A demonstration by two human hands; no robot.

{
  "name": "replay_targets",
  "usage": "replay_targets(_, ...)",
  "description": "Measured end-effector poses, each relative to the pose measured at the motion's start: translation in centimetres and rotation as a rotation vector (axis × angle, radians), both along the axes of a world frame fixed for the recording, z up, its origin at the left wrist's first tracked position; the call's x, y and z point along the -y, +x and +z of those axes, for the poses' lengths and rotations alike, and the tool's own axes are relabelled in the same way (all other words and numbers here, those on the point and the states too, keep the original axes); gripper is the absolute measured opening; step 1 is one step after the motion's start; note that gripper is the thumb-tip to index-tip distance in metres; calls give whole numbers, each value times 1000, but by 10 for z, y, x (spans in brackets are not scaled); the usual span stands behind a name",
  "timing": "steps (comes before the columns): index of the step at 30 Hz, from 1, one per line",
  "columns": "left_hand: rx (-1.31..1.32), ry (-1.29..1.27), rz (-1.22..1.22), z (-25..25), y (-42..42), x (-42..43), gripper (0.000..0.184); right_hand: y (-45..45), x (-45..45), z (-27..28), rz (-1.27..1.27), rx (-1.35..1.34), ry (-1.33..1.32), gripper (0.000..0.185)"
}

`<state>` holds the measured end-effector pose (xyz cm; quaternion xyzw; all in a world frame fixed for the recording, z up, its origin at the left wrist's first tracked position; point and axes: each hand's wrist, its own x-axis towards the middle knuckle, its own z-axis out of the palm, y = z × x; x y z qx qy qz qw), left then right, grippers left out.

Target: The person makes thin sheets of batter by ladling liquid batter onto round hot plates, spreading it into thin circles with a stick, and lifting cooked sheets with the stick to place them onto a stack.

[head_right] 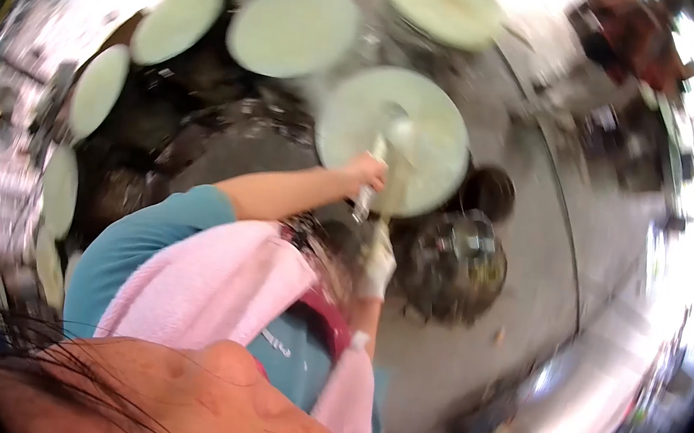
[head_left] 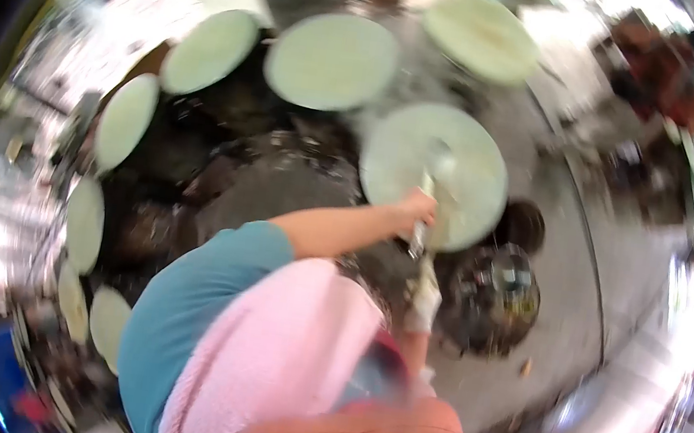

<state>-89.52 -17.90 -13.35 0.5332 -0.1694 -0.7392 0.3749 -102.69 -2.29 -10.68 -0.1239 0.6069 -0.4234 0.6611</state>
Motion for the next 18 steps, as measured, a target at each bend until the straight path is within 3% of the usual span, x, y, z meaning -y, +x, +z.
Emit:
replay_targets(1, -140, 129, 147, -4, -4, 1, 14, -3, 1, -3, -33, -8, -6, 20)
replay_targets(2, -296, 212, 294, -63, -23, 14, 15, -16, -2, -48, -4, -64, -22, 23)
replay_targets(3, -277, 239, 312, -36, -20, 3, 17, -14, -7, -66, 60, -130, -33, 28)
replay_targets(4, -267, 273, 303, -6, -20, -2, 21, -5, -5, -68, 213, -239, 74, 33)
replay_targets(6, -416, 231, 319, -54, -11, 1, 20, 11, -4, -31, 265, -48, -40, 38)
replay_targets(8, -741, 170, 224, -30, 9, -21, 13, -11, -5, -37, 304, 90, -29, 41)
replay_targets(10, -510, -145, 115, 65, 75, -69, 6, -28, 3, 14, 238, 25, -63, 35)
replay_targets(11, -677, -251, 82, 45, 99, -75, 10, -46, 10, -1, 167, -47, -98, 33)
replay_targets(12, -1441, -46, 55, 38, 109, -88, 19, -60, 18, -17, 105, -111, -136, 30)
replay_targets(14, -863, -193, 24, 77, 123, -112, 24, -70, 36, -25, 63, -251, 19, 29)
replay_targets(18, -997, -91, 108, 105, 156, -131, 26, -51, 19, -62, 462, -266, -162, 36)
